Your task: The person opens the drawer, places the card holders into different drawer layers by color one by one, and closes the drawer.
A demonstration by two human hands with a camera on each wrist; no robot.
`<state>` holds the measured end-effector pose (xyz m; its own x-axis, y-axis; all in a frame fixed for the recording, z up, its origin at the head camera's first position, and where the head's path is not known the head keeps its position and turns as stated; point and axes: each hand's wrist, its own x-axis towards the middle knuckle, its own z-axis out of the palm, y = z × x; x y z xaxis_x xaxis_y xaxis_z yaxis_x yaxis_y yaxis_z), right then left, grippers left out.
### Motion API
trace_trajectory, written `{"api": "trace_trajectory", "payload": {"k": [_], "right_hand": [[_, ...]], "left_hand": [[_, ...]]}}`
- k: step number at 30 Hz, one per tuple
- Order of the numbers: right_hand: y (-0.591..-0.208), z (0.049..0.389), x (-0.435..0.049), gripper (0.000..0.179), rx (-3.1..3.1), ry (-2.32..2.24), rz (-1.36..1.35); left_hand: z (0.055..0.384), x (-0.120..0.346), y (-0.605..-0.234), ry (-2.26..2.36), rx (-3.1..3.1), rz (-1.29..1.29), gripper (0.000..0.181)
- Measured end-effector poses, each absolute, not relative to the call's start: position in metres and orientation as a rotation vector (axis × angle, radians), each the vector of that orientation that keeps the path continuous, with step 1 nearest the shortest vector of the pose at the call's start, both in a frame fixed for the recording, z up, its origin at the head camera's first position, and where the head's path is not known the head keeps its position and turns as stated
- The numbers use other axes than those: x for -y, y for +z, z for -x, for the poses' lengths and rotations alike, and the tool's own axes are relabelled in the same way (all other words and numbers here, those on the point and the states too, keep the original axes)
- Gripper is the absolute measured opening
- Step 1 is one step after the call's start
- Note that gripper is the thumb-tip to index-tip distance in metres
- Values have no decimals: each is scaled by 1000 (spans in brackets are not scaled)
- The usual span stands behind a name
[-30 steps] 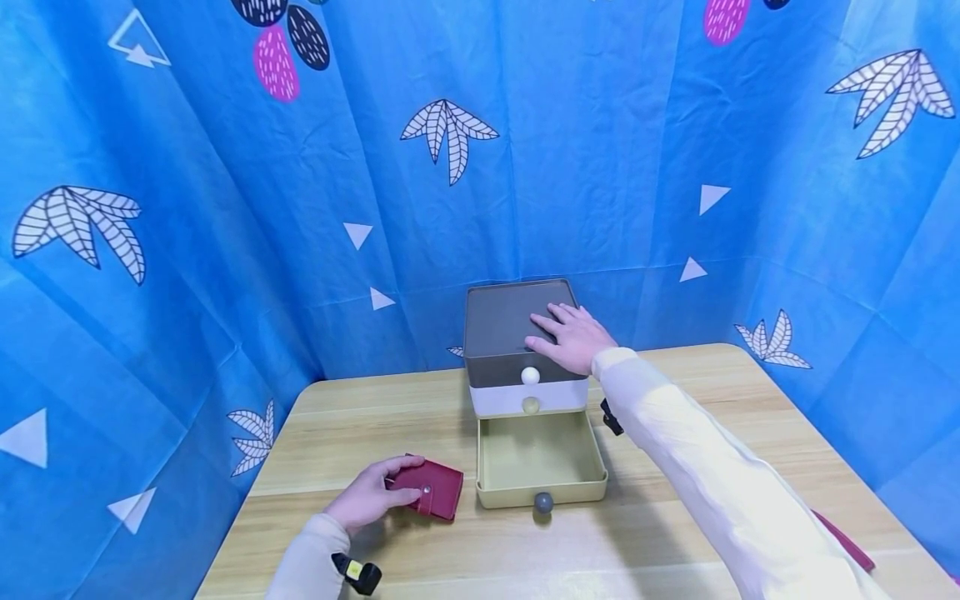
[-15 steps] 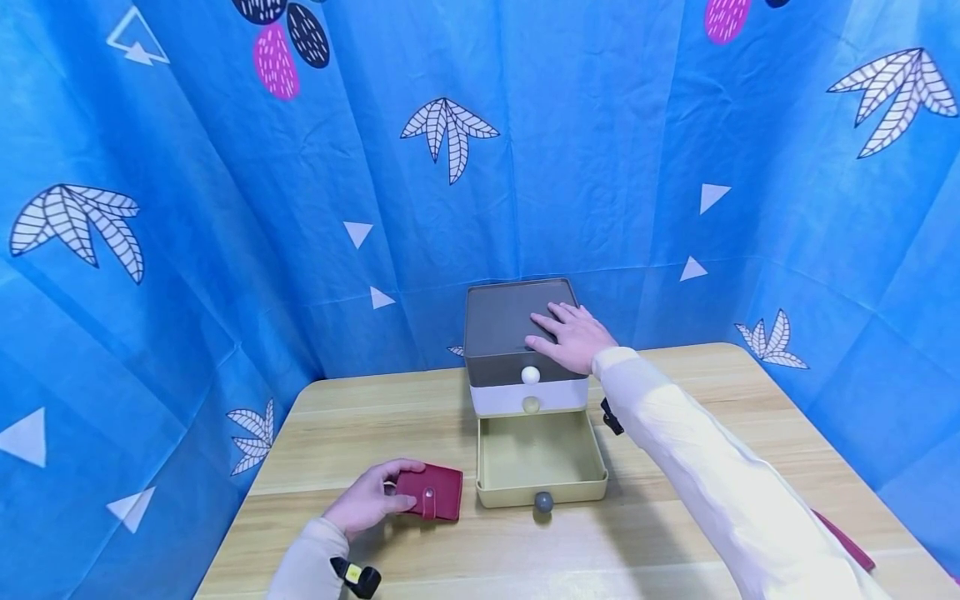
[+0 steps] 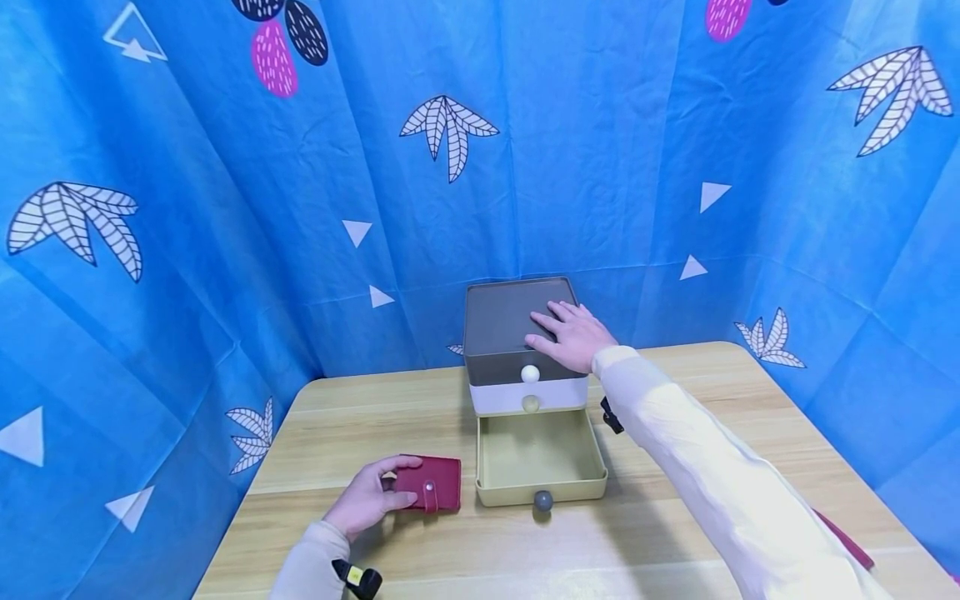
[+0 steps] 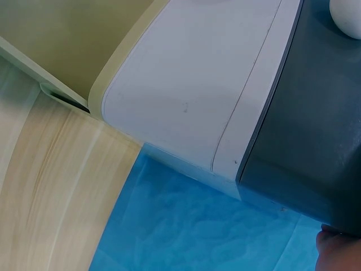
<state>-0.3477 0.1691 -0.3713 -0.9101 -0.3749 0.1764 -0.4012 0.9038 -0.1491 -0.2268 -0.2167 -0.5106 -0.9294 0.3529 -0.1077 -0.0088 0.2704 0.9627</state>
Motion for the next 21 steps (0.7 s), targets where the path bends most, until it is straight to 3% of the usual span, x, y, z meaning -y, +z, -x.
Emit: {"api": "trace_trajectory", "payload": {"k": [9, 21], "right_hand": [[-371, 347, -169, 76, 2927, 283, -591], [-369, 347, -169, 75, 2928, 286, -595]], "left_hand": [[223, 216, -502, 1651, -2366, -283, 38], [229, 218, -499, 1731, -2364, -225, 43]]}}
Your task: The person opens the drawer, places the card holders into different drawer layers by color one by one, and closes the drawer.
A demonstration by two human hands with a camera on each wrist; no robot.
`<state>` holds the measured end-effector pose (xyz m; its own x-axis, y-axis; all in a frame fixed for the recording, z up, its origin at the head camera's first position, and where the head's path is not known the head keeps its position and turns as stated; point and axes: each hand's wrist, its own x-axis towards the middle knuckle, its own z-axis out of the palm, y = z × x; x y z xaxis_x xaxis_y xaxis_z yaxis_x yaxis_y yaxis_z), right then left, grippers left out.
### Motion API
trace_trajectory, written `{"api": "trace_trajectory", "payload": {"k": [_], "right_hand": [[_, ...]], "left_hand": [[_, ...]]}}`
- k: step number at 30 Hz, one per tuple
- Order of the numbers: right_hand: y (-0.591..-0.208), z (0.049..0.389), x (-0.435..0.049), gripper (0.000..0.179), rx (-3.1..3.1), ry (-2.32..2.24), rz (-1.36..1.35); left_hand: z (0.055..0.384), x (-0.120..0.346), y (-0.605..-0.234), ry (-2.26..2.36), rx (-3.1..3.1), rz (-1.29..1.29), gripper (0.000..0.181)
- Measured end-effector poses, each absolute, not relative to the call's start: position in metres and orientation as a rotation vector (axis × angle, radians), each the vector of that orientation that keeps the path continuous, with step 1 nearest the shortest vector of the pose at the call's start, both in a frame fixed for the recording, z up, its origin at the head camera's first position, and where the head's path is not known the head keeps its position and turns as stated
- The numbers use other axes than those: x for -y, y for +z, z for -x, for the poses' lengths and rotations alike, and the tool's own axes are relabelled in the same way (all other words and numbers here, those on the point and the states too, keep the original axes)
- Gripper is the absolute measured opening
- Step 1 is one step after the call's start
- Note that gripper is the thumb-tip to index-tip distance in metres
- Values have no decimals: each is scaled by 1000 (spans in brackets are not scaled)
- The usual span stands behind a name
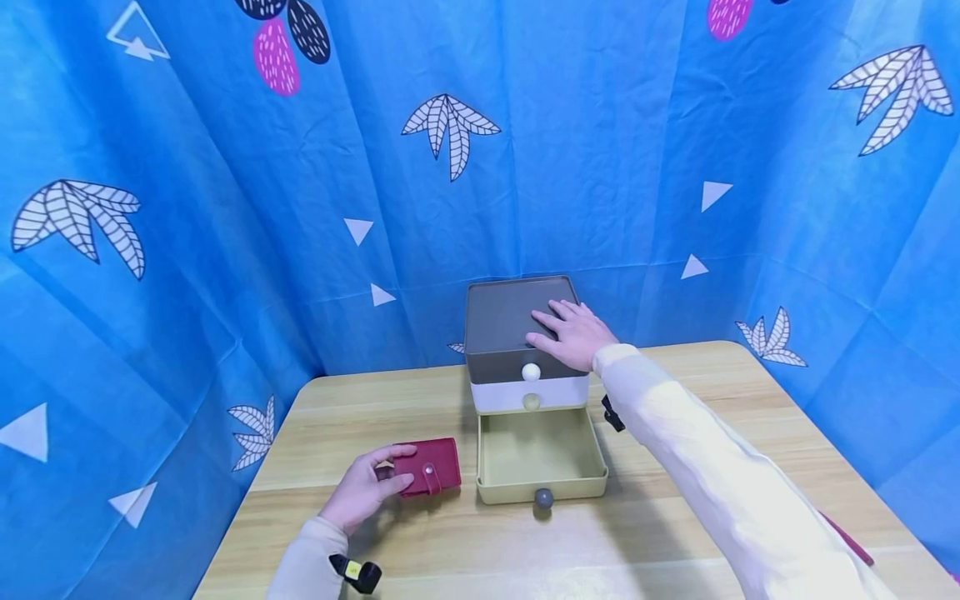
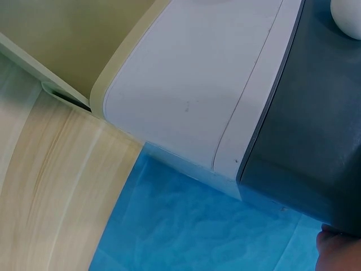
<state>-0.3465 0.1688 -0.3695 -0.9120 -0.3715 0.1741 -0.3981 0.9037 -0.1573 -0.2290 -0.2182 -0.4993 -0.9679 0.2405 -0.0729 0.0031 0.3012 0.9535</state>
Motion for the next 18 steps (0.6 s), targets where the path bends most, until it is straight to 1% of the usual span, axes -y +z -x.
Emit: {"api": "trace_trajectory", "payload": {"k": [10, 18], "right_hand": [[-368, 345, -167, 75, 2936, 296, -609], [-369, 346, -168, 74, 2939, 308, -599]], "left_hand": [[227, 212, -481, 1872, -2342, -232, 43], [224, 198, -469, 1953, -2293, -263, 44]]}}
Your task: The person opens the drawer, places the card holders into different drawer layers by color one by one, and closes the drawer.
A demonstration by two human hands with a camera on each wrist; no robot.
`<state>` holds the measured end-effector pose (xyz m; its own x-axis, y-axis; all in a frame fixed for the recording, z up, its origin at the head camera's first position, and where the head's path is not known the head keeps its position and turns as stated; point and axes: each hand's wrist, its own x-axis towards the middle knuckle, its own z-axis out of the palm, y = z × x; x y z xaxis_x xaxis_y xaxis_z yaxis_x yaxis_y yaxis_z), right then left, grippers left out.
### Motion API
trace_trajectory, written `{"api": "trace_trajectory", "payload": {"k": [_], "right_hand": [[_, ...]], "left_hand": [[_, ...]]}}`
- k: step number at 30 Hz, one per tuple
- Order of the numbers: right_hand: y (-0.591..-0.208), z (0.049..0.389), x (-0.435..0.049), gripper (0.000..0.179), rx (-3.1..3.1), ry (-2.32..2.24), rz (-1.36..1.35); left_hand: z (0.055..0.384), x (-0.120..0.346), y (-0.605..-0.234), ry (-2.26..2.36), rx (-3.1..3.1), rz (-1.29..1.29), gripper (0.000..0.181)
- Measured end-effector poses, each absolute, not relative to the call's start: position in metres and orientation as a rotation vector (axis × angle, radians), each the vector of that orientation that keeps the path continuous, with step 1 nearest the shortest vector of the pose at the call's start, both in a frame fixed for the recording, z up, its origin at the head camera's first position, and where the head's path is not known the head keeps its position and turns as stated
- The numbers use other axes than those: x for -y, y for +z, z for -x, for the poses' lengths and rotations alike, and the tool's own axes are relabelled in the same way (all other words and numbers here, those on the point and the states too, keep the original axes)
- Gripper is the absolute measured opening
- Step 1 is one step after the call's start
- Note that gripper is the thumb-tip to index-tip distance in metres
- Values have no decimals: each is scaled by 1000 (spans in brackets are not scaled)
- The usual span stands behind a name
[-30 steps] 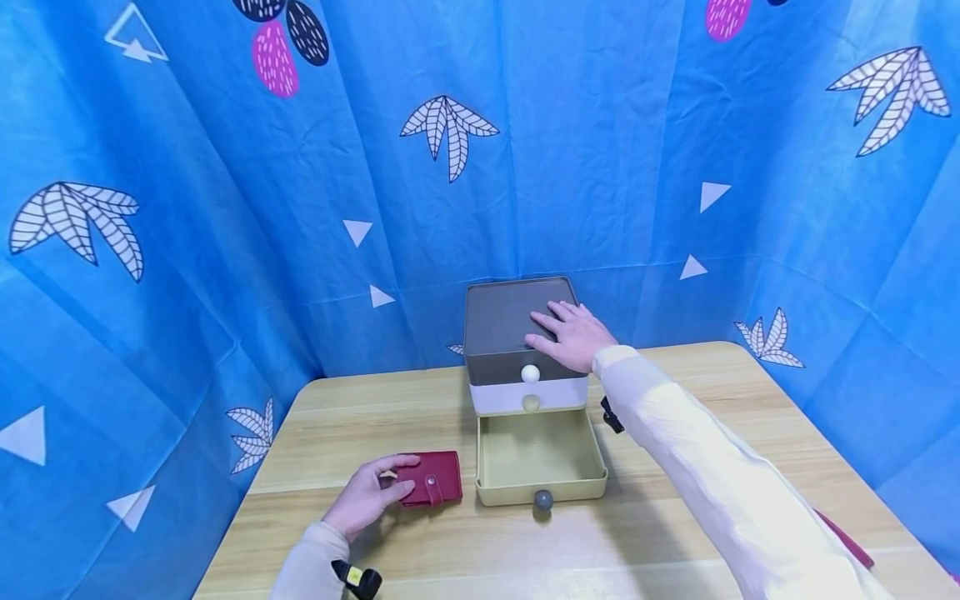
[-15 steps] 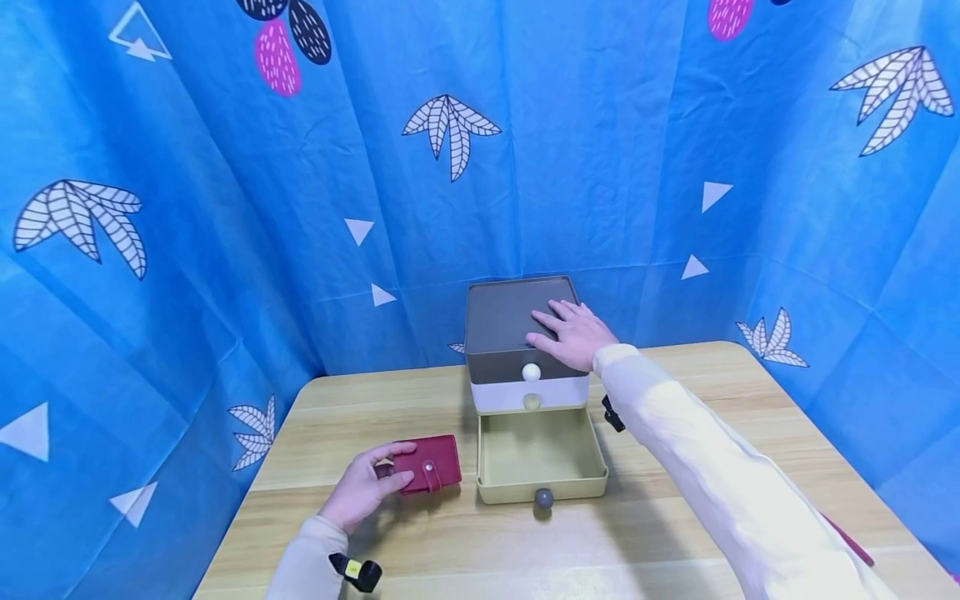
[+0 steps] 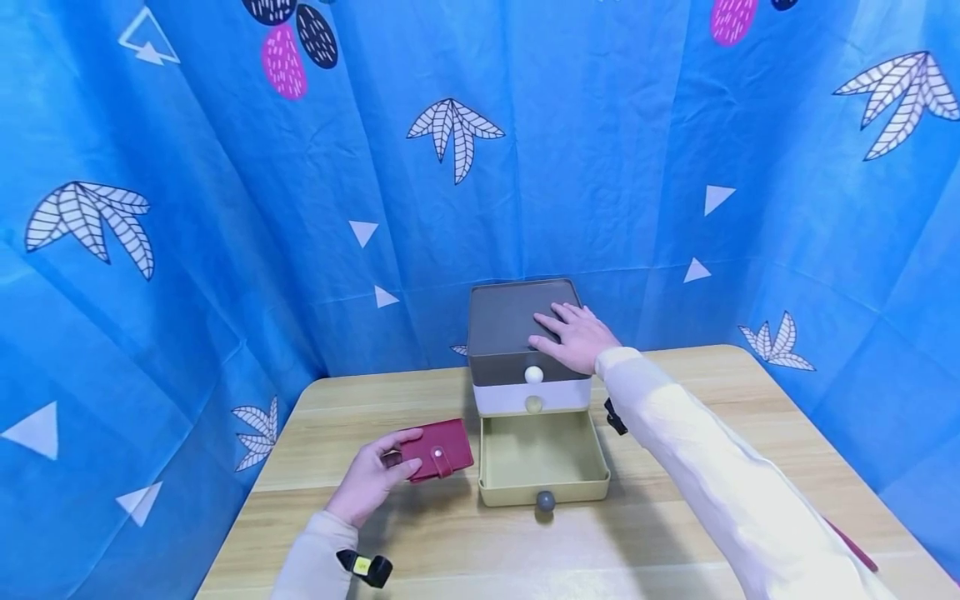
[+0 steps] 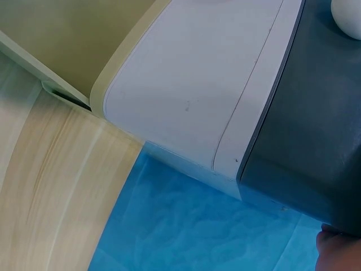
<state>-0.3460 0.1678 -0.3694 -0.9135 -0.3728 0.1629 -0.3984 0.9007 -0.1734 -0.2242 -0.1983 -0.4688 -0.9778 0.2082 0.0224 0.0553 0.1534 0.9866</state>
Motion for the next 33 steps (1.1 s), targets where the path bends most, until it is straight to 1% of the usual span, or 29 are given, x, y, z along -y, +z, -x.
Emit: {"api": "trace_trajectory", "payload": {"k": [9, 24, 33], "right_hand": [[-372, 346, -169, 74, 2945, 290, -578], [-373, 347, -169, 76, 2937, 302, -568], [-372, 347, -168, 74, 2932, 304, -575]], "left_hand": [[223, 178, -462, 1970, -2276, -323, 45], [229, 151, -467, 1971, -2190, -396, 47], [221, 128, -448, 1920, -2172, -435, 47]]}}
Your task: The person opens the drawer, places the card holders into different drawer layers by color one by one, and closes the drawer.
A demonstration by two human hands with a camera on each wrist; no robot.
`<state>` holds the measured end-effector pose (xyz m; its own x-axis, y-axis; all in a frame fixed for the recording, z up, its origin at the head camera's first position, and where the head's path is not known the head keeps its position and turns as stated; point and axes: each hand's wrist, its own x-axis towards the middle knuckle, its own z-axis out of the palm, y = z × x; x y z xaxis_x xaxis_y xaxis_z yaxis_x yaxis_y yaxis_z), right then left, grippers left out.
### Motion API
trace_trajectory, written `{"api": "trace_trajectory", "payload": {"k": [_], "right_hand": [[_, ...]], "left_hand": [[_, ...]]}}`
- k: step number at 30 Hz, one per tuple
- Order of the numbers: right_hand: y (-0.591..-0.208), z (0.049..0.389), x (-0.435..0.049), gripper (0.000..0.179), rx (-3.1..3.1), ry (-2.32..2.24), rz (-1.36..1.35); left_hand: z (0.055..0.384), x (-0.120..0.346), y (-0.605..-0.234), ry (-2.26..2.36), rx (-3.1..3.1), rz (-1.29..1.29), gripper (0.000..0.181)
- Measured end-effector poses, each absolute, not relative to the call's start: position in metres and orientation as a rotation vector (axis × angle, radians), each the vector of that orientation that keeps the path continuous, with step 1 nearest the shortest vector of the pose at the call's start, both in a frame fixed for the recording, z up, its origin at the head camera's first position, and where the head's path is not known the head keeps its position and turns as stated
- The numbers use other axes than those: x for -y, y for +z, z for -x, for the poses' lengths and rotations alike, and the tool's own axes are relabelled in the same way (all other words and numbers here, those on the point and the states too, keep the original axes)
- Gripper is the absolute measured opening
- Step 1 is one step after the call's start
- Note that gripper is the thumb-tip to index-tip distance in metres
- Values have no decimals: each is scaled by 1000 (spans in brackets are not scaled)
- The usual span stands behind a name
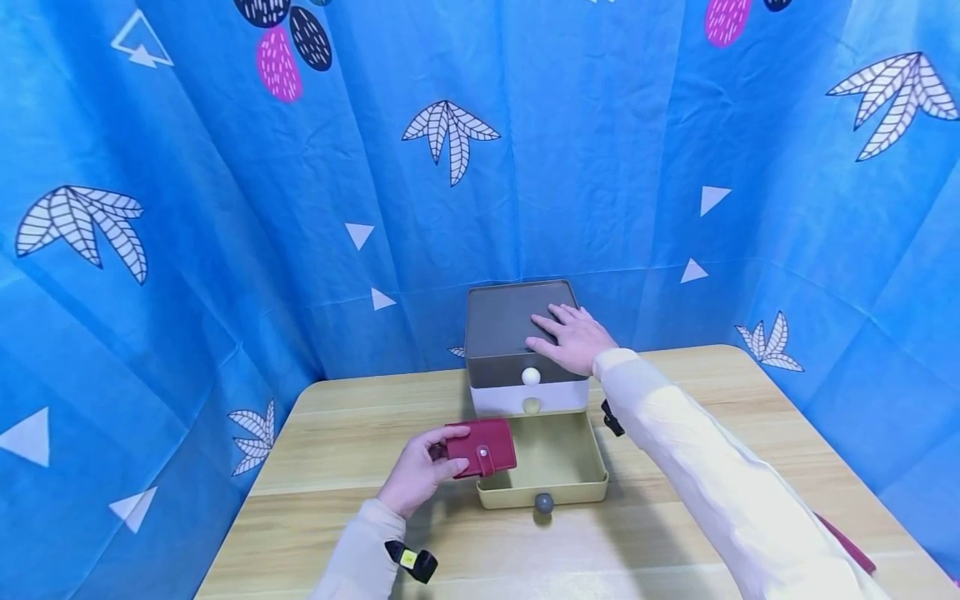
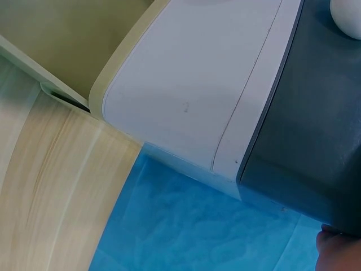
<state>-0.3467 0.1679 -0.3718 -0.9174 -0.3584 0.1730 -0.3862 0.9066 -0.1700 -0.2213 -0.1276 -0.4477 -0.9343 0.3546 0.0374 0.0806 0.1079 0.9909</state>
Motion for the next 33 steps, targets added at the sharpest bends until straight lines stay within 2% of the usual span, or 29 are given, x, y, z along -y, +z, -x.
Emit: {"api": "trace_trajectory", "payload": {"k": [16, 24, 33], "right_hand": [[-374, 349, -168, 77, 2920, 305, -565], [-374, 349, -168, 76, 2913, 319, -558], [-375, 349, -167, 76, 2924, 306, -555]], "left_hand": [[229, 101, -453, 1831, -2230, -450, 43], [245, 87, -471, 1762, -2300, -409, 41], [250, 69, -473, 1702, -2351, -377, 38]]}}
